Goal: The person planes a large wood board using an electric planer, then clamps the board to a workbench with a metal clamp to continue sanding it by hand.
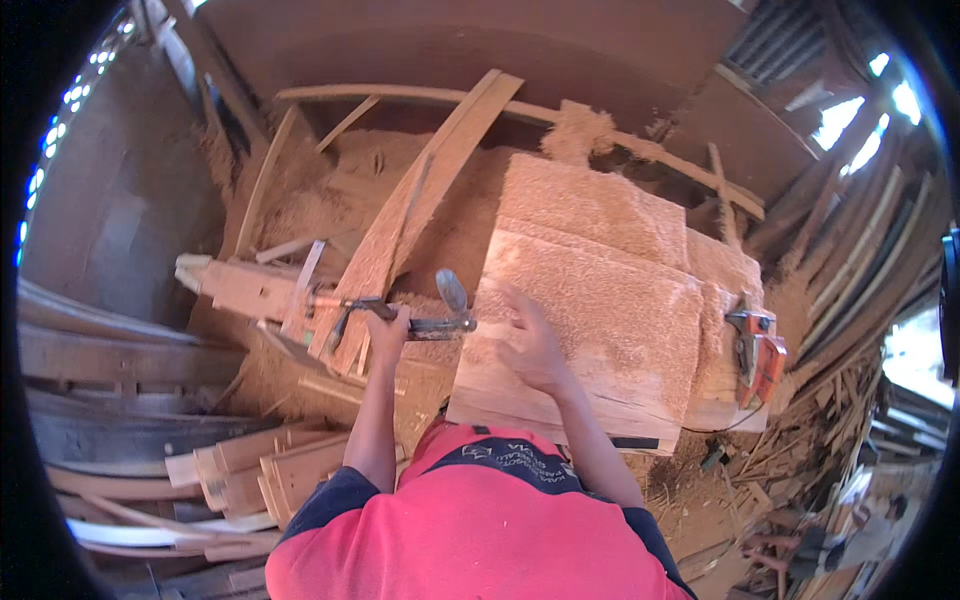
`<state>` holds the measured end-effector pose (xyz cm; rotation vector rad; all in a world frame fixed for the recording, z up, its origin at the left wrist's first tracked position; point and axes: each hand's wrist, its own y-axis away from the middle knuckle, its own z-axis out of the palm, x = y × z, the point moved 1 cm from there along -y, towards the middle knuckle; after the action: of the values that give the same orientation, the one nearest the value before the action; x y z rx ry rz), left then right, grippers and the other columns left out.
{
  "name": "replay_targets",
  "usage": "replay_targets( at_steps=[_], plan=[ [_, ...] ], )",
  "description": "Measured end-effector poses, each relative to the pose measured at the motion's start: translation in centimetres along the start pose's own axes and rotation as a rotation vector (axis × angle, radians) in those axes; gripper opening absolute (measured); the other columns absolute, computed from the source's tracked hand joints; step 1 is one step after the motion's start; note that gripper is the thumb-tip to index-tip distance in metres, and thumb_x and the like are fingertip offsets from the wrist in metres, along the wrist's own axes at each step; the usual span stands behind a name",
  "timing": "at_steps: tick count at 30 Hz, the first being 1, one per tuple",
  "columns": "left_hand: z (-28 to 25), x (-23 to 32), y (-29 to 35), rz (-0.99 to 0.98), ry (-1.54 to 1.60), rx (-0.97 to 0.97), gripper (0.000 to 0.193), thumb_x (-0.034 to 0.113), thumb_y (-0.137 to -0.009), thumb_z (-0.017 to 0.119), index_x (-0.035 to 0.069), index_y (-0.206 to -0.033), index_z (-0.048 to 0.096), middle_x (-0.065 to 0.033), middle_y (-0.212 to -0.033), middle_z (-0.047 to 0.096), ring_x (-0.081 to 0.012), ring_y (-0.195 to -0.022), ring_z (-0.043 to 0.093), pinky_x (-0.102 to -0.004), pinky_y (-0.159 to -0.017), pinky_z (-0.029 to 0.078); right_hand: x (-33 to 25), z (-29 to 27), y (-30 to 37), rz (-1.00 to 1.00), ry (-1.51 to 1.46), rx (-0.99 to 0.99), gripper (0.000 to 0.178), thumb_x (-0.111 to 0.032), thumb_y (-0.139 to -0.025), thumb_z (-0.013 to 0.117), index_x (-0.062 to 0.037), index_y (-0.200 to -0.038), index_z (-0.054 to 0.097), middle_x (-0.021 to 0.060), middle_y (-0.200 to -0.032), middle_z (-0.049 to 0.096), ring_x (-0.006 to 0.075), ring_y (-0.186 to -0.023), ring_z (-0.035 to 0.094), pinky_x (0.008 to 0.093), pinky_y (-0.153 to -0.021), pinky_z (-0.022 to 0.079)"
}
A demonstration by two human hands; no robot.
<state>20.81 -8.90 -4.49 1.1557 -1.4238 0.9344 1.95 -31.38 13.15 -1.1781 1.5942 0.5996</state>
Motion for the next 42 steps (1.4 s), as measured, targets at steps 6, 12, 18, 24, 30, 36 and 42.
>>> replay_targets(
  at_steps=[6,12,18,24,30,36,42],
  plan=[
    [-2.7,-1.2,3.1,-0.404,0.333,0.651,0.02,0.014,-0.087,0.066,0.0,-0.095,0.053,-0.0046,-0.074,0.056,-0.0124,-0.063,0.055,-0.0313,-0.052,0.042,5.6,-7.7,10.3,0.322,0.139,0.224,0.041,0.0,-0.09,0.061,-0.0025,-0.132,0.059,0.0099,-0.114,0.069,0.0194,-0.106,0.066,0.0307,-0.091,0.052],
    [-3.6,-4.2,2.4,-0.843,0.592,0.706,0.021,0.027,-0.092,0.062,0.007,-0.086,0.058,-0.0032,-0.075,0.053,-0.0185,-0.066,0.05,-0.0358,-0.058,0.044,11.6,-15.9,23.5,0.608,0.482,0.821,0.029,-0.009,-0.093,0.063,0.0004,-0.12,0.063,0.0146,-0.107,0.068,0.0215,-0.1,0.064,0.0335,-0.089,0.051],
    [-0.2,-17.2,3.7,-0.84,0.693,0.616,0.036,0.043,-0.096,0.057,0.007,-0.095,0.059,-0.0063,-0.083,0.057,-0.0262,-0.081,0.058,-0.0424,-0.076,0.054,13.5,-16.8,26.2,0.776,0.914,0.832,0.048,-0.028,-0.09,0.068,0.0021,-0.126,0.059,0.0223,-0.123,0.062,0.039,-0.119,0.053,0.0476,-0.104,0.041],
    [3.0,-20.3,4.9,-1.024,0.969,0.46,0.04,0.044,-0.096,0.058,0.01,-0.118,0.06,-0.0099,-0.12,0.063,-0.024,-0.102,0.063,-0.0434,-0.09,0.051,14.1,-15.4,27.7,0.858,0.973,0.976,0.059,-0.04,-0.089,0.067,0.0015,-0.131,0.057,0.0227,-0.129,0.059,0.0399,-0.125,0.05,0.0489,-0.106,0.039],
    [1.2,-18.4,7.8,-1.098,0.487,0.236,0.048,0.046,-0.094,0.063,0.016,-0.131,0.057,-0.0048,-0.125,0.061,-0.0208,-0.109,0.058,-0.046,-0.094,0.047,12.6,-18.3,26.0,1.059,0.93,0.817,0.064,-0.048,-0.089,0.066,-0.001,-0.132,0.058,0.0218,-0.135,0.056,0.0429,-0.128,0.048,0.0518,-0.105,0.041],
    [2.8,-6.7,11.2,-0.859,0.097,0.056,0.047,0.045,-0.098,0.059,0.013,-0.131,0.058,-0.0027,-0.113,0.062,-0.016,-0.098,0.056,-0.0356,-0.082,0.047,14.3,-19.7,23.8,1.072,1.042,0.863,0.06,-0.051,-0.084,0.07,-0.005,-0.122,0.065,0.0203,-0.127,0.061,0.0409,-0.118,0.055,0.0513,-0.1,0.045],
    [6.6,3.1,13.0,-0.127,-0.258,-0.32,0.043,0.038,-0.103,0.054,0.002,-0.127,0.055,-0.0088,-0.107,0.064,-0.0112,-0.091,0.056,-0.0297,-0.076,0.046,16.1,-20.9,19.1,0.803,0.975,0.781,0.051,-0.045,-0.08,0.074,-0.0026,-0.107,0.066,0.0197,-0.108,0.066,0.0386,-0.103,0.062,0.0494,-0.092,0.047]
  ],
)
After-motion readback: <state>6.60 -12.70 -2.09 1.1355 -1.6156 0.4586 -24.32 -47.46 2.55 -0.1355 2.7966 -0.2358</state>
